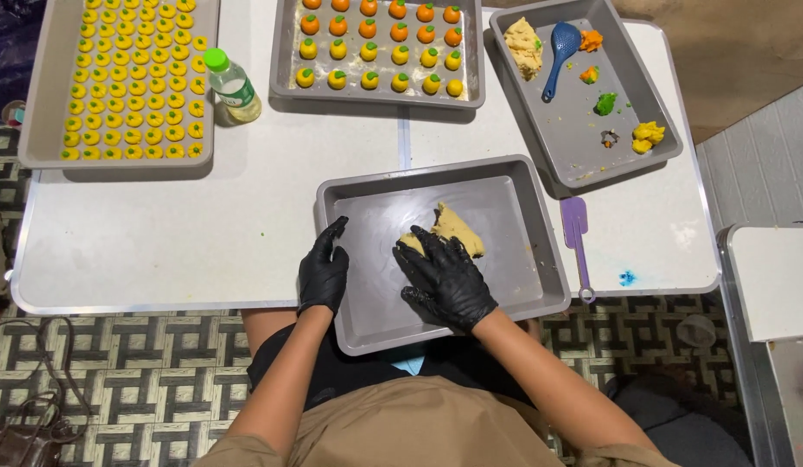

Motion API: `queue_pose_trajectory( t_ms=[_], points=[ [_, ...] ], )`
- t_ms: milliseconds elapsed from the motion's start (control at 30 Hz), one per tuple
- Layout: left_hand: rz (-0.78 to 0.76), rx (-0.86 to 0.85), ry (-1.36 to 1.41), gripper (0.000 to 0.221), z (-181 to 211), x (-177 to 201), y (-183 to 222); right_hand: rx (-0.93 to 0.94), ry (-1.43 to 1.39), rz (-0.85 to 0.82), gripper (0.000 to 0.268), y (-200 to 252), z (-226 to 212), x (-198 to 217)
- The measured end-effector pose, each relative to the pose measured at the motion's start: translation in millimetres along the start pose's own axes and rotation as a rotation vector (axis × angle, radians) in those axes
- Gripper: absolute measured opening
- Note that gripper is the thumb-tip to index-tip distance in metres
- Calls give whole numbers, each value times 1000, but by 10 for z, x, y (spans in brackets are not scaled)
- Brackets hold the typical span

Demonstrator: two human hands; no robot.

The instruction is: The person is kneading a lump of dough in a tray and then portioning it by pinching off small pieces and rolling them into balls.

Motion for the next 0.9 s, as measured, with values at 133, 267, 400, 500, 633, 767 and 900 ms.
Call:
queue_pose_trajectory(
  t_ms=[133,267,400,500,633,767,900],
  points=[
    [11,1,-2,51,-75,-23,-48,-144,-377,-91,54,-262,166,267],
    [16,-19,37,51,-142,-37,-77,-821,-899,22,35,-521,701,444],
    [15,-25,46,49,-140,-81,-81,-793,-307,-152,66,-413,1613,-209],
    [24,-46,10,49,-223,-143,-86,-728,48,-236,76,-605,992,-389],
    [32,-26,12,48,-221,-151,-112,-580,66,-300,86,-695,71,-8],
    [18,-23,3,47,-201,-154,-99,-115,304,62,32,-513,1,-339],
    [7,-18,13,46,-156,-155,-83,10,212,293,13,-480,208,-469]
  ],
)
Point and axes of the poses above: each hand's wrist, its own y-axis away from the middle knuckle, its own x-axis out of the back of the hand, z = x × y, the point moved 5 cm from there along -y, towards the middle knuckle, and after that the axes turned 13 degrees about z, right-handed, at the moved point
